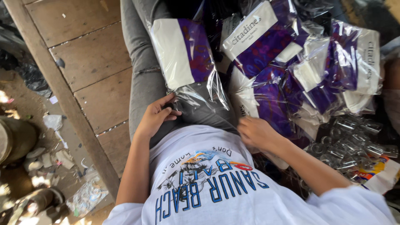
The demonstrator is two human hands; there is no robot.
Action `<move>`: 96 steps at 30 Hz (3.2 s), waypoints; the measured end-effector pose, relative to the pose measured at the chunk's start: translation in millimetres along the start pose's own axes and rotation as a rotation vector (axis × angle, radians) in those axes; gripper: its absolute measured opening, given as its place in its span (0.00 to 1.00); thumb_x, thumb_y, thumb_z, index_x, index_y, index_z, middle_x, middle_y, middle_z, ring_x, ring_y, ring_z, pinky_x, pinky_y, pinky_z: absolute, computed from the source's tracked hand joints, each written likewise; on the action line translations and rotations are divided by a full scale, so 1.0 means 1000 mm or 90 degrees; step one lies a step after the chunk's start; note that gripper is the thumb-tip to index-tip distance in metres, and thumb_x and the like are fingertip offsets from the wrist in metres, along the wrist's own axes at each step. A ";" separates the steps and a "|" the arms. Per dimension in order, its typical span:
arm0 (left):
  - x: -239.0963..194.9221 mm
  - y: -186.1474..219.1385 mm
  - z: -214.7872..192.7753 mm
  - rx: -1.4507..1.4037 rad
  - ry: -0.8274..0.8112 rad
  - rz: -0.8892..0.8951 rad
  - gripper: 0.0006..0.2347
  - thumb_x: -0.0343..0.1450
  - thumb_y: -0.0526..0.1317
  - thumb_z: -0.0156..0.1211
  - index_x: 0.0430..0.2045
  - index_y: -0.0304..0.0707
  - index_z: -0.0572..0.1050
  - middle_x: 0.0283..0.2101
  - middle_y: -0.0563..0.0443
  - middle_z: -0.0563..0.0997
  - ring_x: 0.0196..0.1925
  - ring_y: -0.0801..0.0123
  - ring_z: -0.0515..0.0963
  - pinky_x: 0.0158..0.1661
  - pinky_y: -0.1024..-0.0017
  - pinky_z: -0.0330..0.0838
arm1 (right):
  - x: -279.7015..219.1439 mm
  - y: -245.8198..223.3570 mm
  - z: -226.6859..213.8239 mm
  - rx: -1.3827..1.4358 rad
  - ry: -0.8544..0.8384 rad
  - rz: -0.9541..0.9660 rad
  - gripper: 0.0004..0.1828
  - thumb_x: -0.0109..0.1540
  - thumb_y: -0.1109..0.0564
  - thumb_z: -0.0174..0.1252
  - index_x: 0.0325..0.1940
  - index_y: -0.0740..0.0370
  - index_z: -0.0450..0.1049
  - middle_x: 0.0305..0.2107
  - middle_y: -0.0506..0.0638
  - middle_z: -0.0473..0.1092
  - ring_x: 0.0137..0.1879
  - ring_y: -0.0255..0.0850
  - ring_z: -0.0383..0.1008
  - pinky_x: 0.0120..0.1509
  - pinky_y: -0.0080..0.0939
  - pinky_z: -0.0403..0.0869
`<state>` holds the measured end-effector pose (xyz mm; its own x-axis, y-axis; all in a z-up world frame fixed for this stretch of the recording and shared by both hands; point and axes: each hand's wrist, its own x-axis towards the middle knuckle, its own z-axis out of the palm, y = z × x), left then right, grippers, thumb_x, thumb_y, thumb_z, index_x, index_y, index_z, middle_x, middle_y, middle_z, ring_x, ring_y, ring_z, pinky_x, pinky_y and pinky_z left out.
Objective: The person sits on the floor and repeatedly places white folded items into clear plastic bags with purple branding. They seal the bags by hand and stack them on their lap.
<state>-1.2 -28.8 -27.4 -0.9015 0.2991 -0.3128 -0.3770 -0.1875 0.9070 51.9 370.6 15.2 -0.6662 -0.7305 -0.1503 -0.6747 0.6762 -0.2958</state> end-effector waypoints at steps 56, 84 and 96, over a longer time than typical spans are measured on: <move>0.029 0.050 -0.009 0.938 0.012 0.841 0.07 0.77 0.32 0.55 0.28 0.39 0.72 0.34 0.51 0.73 0.36 0.62 0.75 0.37 0.72 0.72 | 0.130 0.076 -0.021 -0.120 0.522 -0.405 0.07 0.67 0.56 0.60 0.35 0.58 0.75 0.43 0.55 0.77 0.50 0.51 0.81 0.49 0.47 0.79; 0.022 0.052 0.018 0.485 0.392 0.757 0.06 0.78 0.37 0.50 0.31 0.38 0.71 0.28 0.53 0.78 0.26 0.62 0.71 0.27 0.69 0.67 | 0.151 0.000 -0.020 0.552 0.696 0.105 0.06 0.74 0.58 0.45 0.44 0.61 0.64 0.19 0.52 0.76 0.20 0.33 0.70 0.27 0.27 0.69; 0.043 0.039 0.030 0.369 0.537 0.711 0.06 0.77 0.35 0.52 0.29 0.38 0.69 0.24 0.53 0.71 0.24 0.61 0.69 0.30 0.70 0.63 | 0.182 0.003 -0.019 0.447 0.887 0.129 0.07 0.72 0.60 0.48 0.41 0.63 0.68 0.13 0.48 0.70 0.18 0.35 0.71 0.26 0.28 0.71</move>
<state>-48.3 4.9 3.2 -0.5897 -0.3890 0.7078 0.5143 0.4949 0.7004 -77.7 241.7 5.0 -0.7486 0.2895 0.5965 -0.5292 0.2811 -0.8006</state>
